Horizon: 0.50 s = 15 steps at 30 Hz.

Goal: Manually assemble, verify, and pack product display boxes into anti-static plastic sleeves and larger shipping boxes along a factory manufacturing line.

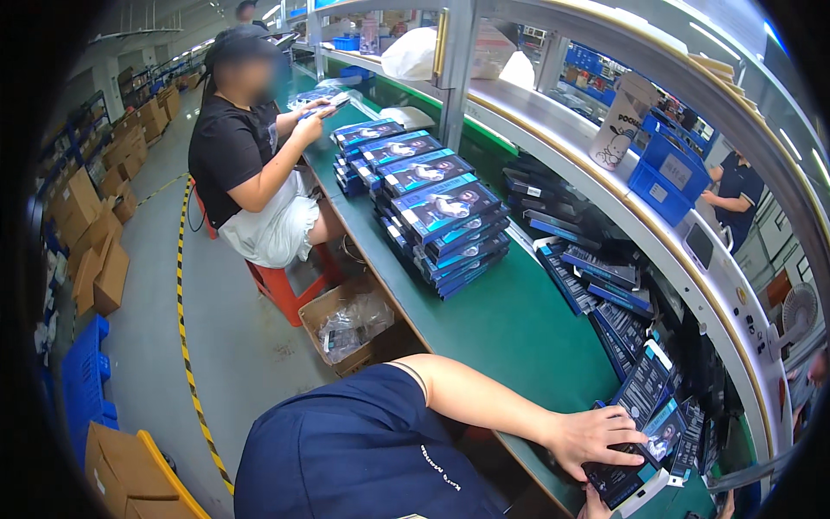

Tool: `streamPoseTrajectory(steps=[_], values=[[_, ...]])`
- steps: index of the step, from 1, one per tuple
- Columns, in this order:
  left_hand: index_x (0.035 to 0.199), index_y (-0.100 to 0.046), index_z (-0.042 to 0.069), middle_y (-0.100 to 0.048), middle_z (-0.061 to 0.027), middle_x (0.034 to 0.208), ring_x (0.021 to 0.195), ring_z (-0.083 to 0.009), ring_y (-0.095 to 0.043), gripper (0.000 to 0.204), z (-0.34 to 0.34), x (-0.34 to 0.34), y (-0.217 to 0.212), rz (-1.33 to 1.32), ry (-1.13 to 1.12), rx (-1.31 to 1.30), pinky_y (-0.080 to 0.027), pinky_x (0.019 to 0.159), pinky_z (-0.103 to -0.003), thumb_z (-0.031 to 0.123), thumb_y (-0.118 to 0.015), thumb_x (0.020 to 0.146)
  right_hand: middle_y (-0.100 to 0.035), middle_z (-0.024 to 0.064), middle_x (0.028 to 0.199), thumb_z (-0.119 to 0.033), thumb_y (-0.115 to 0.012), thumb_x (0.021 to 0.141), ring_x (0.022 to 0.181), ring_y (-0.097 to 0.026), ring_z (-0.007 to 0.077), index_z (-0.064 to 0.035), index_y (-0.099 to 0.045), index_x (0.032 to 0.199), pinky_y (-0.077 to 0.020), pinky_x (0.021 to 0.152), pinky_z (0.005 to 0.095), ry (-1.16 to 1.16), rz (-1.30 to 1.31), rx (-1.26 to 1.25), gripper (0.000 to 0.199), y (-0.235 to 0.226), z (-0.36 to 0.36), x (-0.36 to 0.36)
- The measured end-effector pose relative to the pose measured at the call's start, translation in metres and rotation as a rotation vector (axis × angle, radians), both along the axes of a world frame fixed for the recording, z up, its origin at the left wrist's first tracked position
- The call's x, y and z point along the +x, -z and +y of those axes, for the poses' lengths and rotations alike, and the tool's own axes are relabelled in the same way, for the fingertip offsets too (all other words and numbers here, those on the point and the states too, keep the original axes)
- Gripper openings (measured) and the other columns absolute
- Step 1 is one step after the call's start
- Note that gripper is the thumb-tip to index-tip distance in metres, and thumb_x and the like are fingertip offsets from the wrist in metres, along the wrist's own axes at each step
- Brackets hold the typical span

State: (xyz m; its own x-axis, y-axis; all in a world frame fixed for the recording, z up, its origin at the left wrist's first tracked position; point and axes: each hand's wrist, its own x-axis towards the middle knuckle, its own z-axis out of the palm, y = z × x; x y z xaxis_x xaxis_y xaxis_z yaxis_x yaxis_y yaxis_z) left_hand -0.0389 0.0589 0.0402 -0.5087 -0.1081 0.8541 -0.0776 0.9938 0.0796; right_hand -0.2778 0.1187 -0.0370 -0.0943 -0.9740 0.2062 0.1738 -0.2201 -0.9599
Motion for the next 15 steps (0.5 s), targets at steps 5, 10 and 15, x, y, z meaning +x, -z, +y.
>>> streamPoseTrajectory(steps=[5,10,15], values=[[0.139,-0.047,0.022,-0.039,-0.0241,0.143,0.115,-0.0398,-0.046,0.092,0.0,-0.002,-0.001,0.084,0.009,-0.067,-0.034,0.096,-0.054,0.041,-0.082,0.056,-0.06,0.0135,0.105,-0.01,-0.056,0.092,0.086,-0.058,0.0231,0.0029,-0.052,0.124,-0.0476,0.077,0.0334,-0.04,-0.085,0.031,0.035,-0.004,-0.006,-0.004],[0.137,-0.051,0.023,-0.039,-0.0236,0.141,0.114,-0.0394,-0.047,0.09,0.003,0.006,-0.007,0.068,0.065,-0.101,-0.034,0.094,-0.053,0.04,-0.08,0.053,-0.059,0.0161,0.111,-0.015,-0.051,0.094,0.094,-0.057,0.0268,0.0039,-0.051,0.127,-0.0468,0.083,0.0363,-0.104,-0.178,0.029,0.038,-0.012,-0.006,0.008],[0.138,-0.051,0.022,-0.04,-0.0253,0.138,0.113,-0.0407,-0.047,0.1,0.014,0.007,0.001,0.006,0.075,-0.136,-0.034,0.093,-0.054,0.048,-0.078,0.046,-0.059,0.0188,0.117,-0.02,-0.046,0.096,0.102,-0.057,0.0304,0.0049,-0.05,0.129,-0.0461,0.09,0.0391,-0.152,-0.271,0.041,0.042,-0.025,0.001,0.017]])
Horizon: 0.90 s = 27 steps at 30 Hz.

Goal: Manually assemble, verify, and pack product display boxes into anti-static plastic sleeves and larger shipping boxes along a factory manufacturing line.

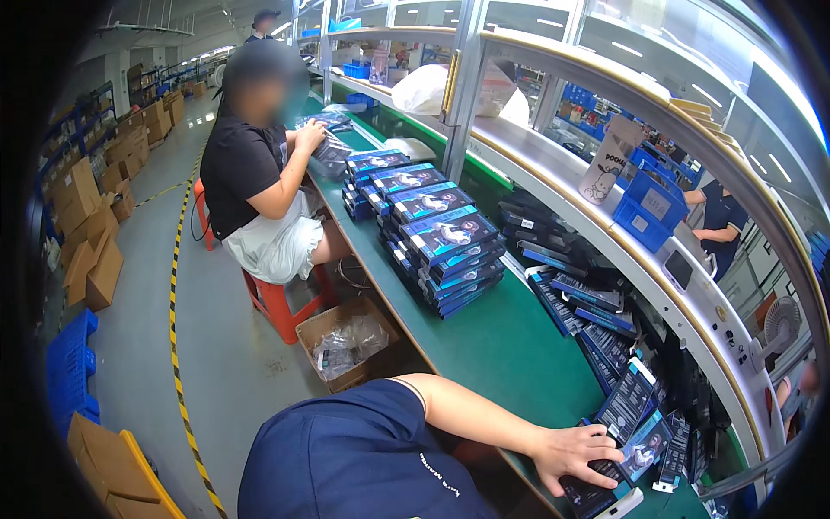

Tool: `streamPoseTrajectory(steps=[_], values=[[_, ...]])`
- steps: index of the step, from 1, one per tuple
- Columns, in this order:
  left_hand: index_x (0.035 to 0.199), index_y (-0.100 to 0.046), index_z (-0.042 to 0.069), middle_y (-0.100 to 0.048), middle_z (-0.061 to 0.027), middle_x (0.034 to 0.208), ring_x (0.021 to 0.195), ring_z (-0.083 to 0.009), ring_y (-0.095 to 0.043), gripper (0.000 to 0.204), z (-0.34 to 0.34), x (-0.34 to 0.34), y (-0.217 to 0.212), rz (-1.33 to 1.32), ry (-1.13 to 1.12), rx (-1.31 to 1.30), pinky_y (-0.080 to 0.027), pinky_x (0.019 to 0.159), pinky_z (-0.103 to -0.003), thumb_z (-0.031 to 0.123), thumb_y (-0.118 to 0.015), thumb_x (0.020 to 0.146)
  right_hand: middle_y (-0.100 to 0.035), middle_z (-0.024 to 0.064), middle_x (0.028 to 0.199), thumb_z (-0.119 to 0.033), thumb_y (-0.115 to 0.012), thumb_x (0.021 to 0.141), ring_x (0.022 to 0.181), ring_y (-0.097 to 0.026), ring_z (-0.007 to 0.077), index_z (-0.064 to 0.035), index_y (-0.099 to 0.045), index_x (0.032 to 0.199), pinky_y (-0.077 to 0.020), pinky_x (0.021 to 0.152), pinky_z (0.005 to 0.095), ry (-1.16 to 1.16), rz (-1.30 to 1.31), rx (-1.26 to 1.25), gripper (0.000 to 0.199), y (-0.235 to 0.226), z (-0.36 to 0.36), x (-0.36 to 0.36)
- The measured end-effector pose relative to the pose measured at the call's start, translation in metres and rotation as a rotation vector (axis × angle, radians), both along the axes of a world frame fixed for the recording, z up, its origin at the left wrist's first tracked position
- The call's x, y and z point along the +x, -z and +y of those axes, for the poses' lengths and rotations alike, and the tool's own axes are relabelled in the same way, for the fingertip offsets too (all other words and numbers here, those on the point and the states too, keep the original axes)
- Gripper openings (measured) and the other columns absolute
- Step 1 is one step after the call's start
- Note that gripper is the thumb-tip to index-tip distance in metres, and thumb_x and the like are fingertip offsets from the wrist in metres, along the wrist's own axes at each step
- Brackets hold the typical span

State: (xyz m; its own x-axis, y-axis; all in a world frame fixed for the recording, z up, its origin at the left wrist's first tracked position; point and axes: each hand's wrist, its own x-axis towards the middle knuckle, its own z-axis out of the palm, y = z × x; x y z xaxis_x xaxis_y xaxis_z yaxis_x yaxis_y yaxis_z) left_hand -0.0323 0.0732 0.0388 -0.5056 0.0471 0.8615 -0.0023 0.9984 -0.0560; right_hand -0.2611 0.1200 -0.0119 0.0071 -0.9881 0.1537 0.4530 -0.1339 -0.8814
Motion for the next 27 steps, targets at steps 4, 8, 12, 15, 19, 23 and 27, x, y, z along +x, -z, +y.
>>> streamPoseTrajectory(steps=[4,8,12,15,19,23,27], values=[[0.138,-0.051,0.024,-0.041,-0.0249,0.139,0.115,-0.039,-0.047,0.092,0.018,0.0,0.003,-0.034,0.013,-0.049,-0.034,0.092,-0.052,0.051,-0.078,0.054,-0.058,0.0209,0.121,-0.025,-0.042,0.098,0.108,-0.057,0.0333,0.0057,-0.049,0.131,-0.0454,0.096,0.0414,-0.029,-0.074,0.023,0.045,-0.007,0.015,0.003],[0.136,-0.052,0.026,-0.043,-0.0221,0.139,0.116,-0.0377,-0.047,0.081,0.031,0.002,0.01,0.022,-0.03,-0.07,-0.034,0.092,-0.052,0.046,-0.078,0.062,-0.058,0.023,0.126,-0.029,-0.038,0.1,0.115,-0.057,0.0363,0.0065,-0.048,0.133,-0.0448,0.101,0.0437,-0.069,-0.145,0.052,0.05,-0.012,0.029,0.006],[0.132,-0.054,0.029,-0.046,-0.0174,0.133,0.114,-0.0346,-0.047,0.075,0.049,0.001,0.016,0.118,-0.095,-0.085,-0.036,0.092,-0.053,0.037,-0.079,0.063,-0.059,0.0179,0.115,-0.023,-0.043,0.099,0.102,-0.057,0.029,0.0048,-0.052,0.126,-0.0458,0.09,0.0384,0.024,-0.098,0.019,0.04,0.007,0.023,-0.001],[0.131,-0.053,0.033,-0.048,-0.0134,0.129,0.112,-0.0315,-0.049,0.062,0.063,-0.004,0.022,0.165,-0.212,-0.2,-0.038,0.095,-0.05,0.028,-0.071,0.072,-0.062,0.0024,0.079,-0.014,-0.054,0.101,0.067,-0.054,0.0081,0.0004,-0.063,0.099,-0.045,0.059,0.0219,0.225,0.372,-0.218,0.017,0.026,0.0,-0.013],[0.134,-0.048,0.035,-0.048,-0.0129,0.13,0.108,-0.0294,-0.051,0.056,0.071,-0.005,0.02,0.056,-0.183,-0.287,-0.041,0.092,-0.048,0.018,-0.057,0.081,-0.05,-0.0015,0.066,-0.017,-0.056,0.101,0.053,-0.042,0.0045,0.0004,-0.061,0.101,-0.0324,0.046,0.0205,0.302,0.334,-0.187,0.018,0.012,0.015,-0.019],[0.132,-0.054,0.027,-0.052,-0.0129,0.13,0.115,-0.034,-0.053,0.076,0.071,0.033,-0.037,-0.387,-0.16,0.139,-0.042,0.088,-0.049,0.026,-0.078,0.06,-0.049,-0.0033,0.069,-0.018,-0.059,0.099,0.06,-0.043,0.0051,-0.0026,-0.065,0.11,-0.0339,0.052,0.0215,0.816,0.067,-0.109,0.02,0.02,0.025,-0.043],[0.142,-0.05,0.019,-0.045,-0.0208,0.143,0.126,-0.0421,-0.046,0.088,0.037,0.067,-0.009,-0.718,-0.275,0.438,-0.037,0.104,-0.051,0.04,-0.078,0.061,-0.067,0.006,0.097,-0.014,-0.061,0.097,0.091,-0.061,0.0131,0.0012,-0.066,0.1,-0.0502,0.082,0.0287,1.48,0.491,-0.127,0.016,-0.007,0.046,-0.03]])
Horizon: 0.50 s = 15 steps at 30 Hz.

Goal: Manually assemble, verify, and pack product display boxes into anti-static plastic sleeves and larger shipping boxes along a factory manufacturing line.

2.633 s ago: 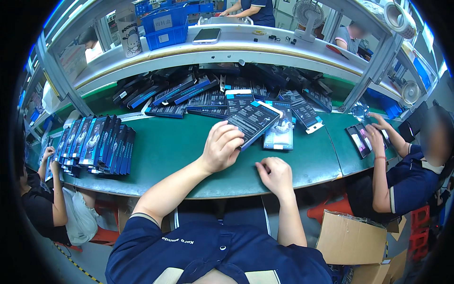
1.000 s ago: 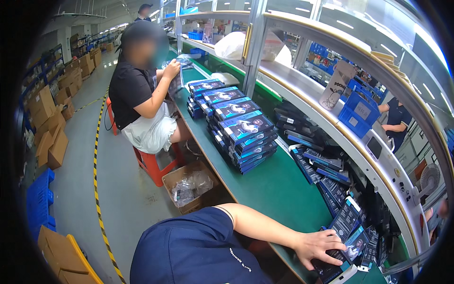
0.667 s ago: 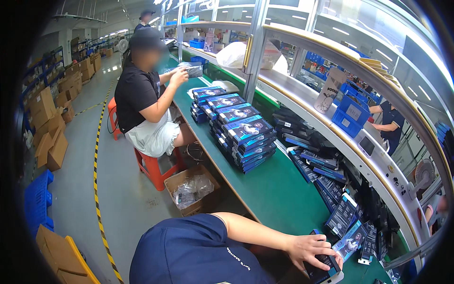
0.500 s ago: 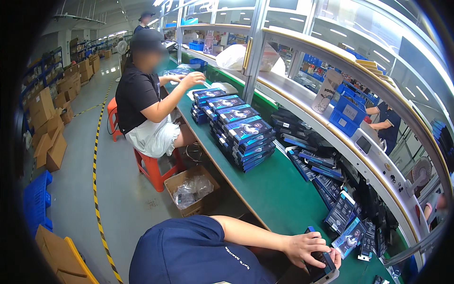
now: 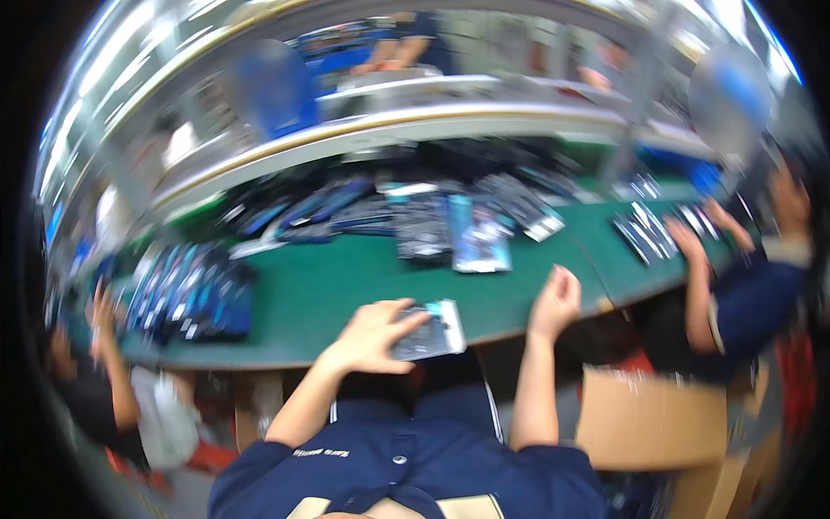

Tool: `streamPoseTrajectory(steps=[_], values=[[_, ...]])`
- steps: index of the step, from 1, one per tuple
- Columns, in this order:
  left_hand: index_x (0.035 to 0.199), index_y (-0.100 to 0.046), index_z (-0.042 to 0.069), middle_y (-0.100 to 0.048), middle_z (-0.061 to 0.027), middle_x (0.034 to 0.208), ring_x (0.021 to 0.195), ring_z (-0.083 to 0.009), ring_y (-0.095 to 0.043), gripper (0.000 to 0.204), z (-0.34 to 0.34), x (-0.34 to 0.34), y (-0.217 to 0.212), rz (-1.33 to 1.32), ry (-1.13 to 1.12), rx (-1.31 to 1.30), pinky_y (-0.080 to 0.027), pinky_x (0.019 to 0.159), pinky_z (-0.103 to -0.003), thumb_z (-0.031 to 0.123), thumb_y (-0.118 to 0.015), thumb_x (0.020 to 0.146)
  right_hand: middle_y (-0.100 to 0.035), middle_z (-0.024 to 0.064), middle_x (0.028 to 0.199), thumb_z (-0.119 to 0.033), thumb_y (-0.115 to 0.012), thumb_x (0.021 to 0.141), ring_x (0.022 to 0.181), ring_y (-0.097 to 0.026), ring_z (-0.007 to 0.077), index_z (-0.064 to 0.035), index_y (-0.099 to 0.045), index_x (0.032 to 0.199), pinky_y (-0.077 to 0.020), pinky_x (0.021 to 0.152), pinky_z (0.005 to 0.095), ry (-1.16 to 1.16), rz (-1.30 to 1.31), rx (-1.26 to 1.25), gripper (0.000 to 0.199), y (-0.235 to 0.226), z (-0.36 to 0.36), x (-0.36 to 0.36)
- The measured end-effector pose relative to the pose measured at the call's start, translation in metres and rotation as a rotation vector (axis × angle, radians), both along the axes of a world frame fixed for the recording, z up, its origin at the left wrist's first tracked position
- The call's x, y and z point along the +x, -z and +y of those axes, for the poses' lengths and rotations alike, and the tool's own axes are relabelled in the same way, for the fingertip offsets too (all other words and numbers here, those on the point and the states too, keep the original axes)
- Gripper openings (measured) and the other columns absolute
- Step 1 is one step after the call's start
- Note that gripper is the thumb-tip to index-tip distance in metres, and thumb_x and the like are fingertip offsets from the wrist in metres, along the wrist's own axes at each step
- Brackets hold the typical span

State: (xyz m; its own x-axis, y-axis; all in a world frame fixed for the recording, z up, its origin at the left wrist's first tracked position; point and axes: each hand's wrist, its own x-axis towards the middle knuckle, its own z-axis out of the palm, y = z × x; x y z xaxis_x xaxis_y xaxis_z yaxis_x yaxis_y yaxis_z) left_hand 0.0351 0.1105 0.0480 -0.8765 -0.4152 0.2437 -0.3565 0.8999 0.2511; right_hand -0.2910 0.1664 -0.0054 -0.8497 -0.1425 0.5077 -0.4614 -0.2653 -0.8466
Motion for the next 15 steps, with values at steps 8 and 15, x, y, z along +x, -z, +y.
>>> streamPoseTrajectory(steps=[8,15], values=[[0.139,-0.055,0.022,-0.044,-0.021,0.145,0.132,-0.038,-0.044,0.083,0.009,-0.008,-0.014,-0.028,-0.056,0.012,-0.032,0.109,-0.048,0.05,-0.08,0.065,-0.051,0.0154,0.132,-0.022,-0.069,0.082,0.13,-0.043,0.0354,-0.0067,-0.063,0.11,-0.0366,0.105,0.0498,0.7,0.273,0.699,0.032,-0.012,0.007,-0.158],[0.134,-0.056,0.015,-0.039,-0.0262,0.147,0.134,-0.0428,-0.04,0.082,0.007,-0.007,-0.017,-0.076,-0.054,0.037,-0.027,0.111,-0.057,0.054,-0.08,0.067,-0.051,0.0108,0.143,-0.06,-0.049,0.093,0.139,-0.036,0.0391,-0.0085,-0.067,0.12,-0.0259,0.112,0.0606,0.468,0.079,1.139,0.061,-0.026,0.009,-0.167]])
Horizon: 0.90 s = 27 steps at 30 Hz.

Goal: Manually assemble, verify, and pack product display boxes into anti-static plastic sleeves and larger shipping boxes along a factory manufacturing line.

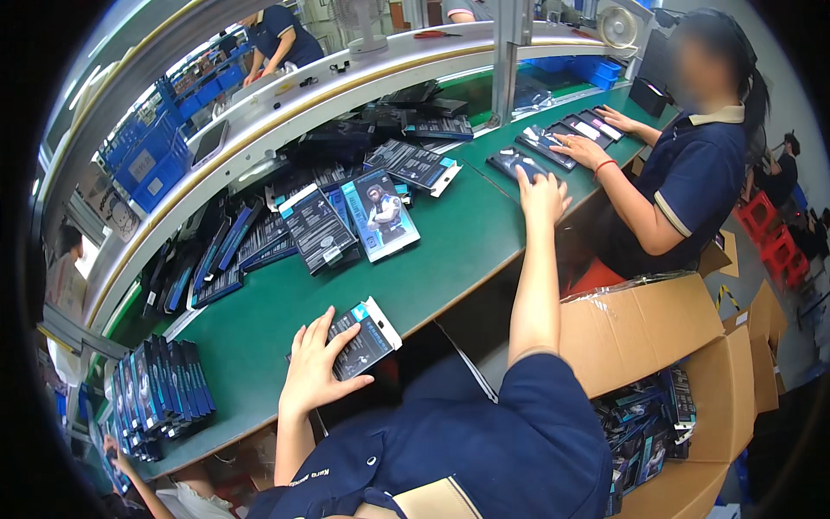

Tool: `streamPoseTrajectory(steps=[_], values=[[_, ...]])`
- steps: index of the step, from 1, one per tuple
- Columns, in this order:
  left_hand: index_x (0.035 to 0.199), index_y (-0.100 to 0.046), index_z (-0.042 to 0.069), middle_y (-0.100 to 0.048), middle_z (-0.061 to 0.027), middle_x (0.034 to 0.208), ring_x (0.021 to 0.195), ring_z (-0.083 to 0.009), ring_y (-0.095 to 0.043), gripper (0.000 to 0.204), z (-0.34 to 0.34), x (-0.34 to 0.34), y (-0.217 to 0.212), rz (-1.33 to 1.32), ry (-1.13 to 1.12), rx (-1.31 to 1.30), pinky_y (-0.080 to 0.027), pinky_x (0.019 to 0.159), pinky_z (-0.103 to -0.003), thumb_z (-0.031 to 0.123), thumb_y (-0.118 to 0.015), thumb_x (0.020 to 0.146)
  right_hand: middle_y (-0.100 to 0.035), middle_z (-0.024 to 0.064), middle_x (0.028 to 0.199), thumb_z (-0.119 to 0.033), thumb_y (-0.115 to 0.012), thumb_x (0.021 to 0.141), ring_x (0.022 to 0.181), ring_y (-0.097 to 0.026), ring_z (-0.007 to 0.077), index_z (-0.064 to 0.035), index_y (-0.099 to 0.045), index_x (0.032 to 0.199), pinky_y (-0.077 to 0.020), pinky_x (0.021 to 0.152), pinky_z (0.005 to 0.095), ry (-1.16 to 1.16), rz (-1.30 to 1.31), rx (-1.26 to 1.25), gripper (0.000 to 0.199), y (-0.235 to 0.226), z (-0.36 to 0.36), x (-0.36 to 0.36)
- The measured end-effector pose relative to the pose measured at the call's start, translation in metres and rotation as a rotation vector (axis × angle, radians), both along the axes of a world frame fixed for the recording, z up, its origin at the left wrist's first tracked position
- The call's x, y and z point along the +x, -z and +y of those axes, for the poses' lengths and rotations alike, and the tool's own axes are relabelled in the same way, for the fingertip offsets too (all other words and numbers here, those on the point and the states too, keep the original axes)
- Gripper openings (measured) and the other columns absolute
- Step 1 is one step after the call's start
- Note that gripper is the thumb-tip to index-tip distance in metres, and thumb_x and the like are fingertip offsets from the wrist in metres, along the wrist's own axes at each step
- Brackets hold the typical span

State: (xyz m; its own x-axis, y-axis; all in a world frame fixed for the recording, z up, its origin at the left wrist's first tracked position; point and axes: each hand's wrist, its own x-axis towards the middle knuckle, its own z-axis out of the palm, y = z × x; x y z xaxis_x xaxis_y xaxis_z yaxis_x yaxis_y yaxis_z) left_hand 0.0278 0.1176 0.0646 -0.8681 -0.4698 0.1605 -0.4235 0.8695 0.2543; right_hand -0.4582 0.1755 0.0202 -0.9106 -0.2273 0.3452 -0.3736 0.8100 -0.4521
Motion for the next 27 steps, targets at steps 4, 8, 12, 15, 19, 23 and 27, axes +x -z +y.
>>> streamPoseTrajectory(steps=[4,8,12,15,19,23,27], values=[[0.122,-0.054,0.004,-0.04,-0.0312,0.143,0.134,-0.0499,-0.036,0.078,-0.001,-0.027,0.006,0.006,0.006,0.036,-0.026,0.111,-0.062,0.053,-0.08,0.067,-0.048,0.0243,0.139,-0.036,-0.078,0.08,0.133,-0.04,0.0433,-0.0075,-0.058,0.126,-0.0319,0.108,0.0582,0.075,0.171,-0.362,0.058,0.055,0.039,0.041],[0.13,-0.052,0.009,-0.047,-0.0254,0.13,0.121,-0.0436,-0.047,0.083,0.002,-0.034,-0.004,0.02,-0.046,0.004,-0.034,0.106,-0.058,0.047,-0.083,0.063,-0.045,0.0256,0.141,-0.007,-0.082,0.074,0.126,-0.048,0.0351,-0.0052,-0.037,0.144,-0.0398,0.106,0.0434,-0.078,-0.375,-1.029,0.083,0.054,0.085,0.07],[0.135,-0.05,0.013,-0.048,-0.02,0.119,0.11,-0.0375,-0.051,0.091,-0.003,-0.032,-0.026,0.104,-0.155,0.07,-0.041,0.095,-0.051,0.045,-0.086,0.058,-0.041,0.0184,0.147,0.006,-0.071,0.08,0.128,-0.048,0.023,0.0022,-0.03,0.148,-0.0392,0.107,0.035,-0.327,-0.176,-1.087,0.08,-0.029,0.09,0.151],[0.137,-0.047,0.014,-0.046,-0.0172,0.113,0.106,-0.0342,-0.052,0.098,0.0,-0.029,-0.043,0.303,-0.16,0.138,-0.045,0.089,-0.044,0.042,-0.09,0.053,-0.042,0.0147,0.148,0.012,-0.066,0.081,0.13,-0.046,0.0214,0.0016,-0.03,0.151,-0.0378,0.108,0.0333,-0.956,-0.639,-1.321,0.08,-0.075,0.076,0.206],[0.133,-0.046,0.011,-0.046,-0.0174,0.118,0.11,-0.0346,-0.052,0.102,-0.005,-0.013,-0.043,0.867,-0.018,0.014,-0.047,0.088,-0.042,0.031,-0.093,0.045,-0.057,0.0123,0.128,0.009,-0.065,0.083,0.108,-0.06,0.0136,0.0014,-0.03,0.151,-0.0496,0.093,0.0264,-1.088,-0.956,-1.235,0.077,-0.092,0.046,0.232],[0.133,-0.047,0.009,-0.045,-0.0199,0.127,0.116,-0.0343,-0.051,0.1,-0.017,0.001,-0.049,0.916,0.086,0.021,-0.047,0.092,-0.042,0.031,-0.093,0.047,-0.056,0.0098,0.127,0.007,-0.065,0.084,0.091,-0.06,0.0075,-0.0007,-0.032,0.15,-0.0513,0.076,0.0201,-1.081,-1.121,-1.139,0.074,-0.086,0.029,0.246],[0.146,-0.039,0.005,-0.048,-0.0191,0.126,0.114,-0.0343,-0.053,0.114,-0.011,0.012,-0.052,0.777,0.034,0.081,-0.046,0.094,-0.042,0.039,-0.092,0.05,-0.058,0.0104,0.123,0.007,-0.062,0.086,0.091,-0.06,0.0081,-0.0023,-0.033,0.149,-0.0519,0.076,0.0217,-1.108,-0.637,-1.411,0.07,-0.114,0.021,0.272]])
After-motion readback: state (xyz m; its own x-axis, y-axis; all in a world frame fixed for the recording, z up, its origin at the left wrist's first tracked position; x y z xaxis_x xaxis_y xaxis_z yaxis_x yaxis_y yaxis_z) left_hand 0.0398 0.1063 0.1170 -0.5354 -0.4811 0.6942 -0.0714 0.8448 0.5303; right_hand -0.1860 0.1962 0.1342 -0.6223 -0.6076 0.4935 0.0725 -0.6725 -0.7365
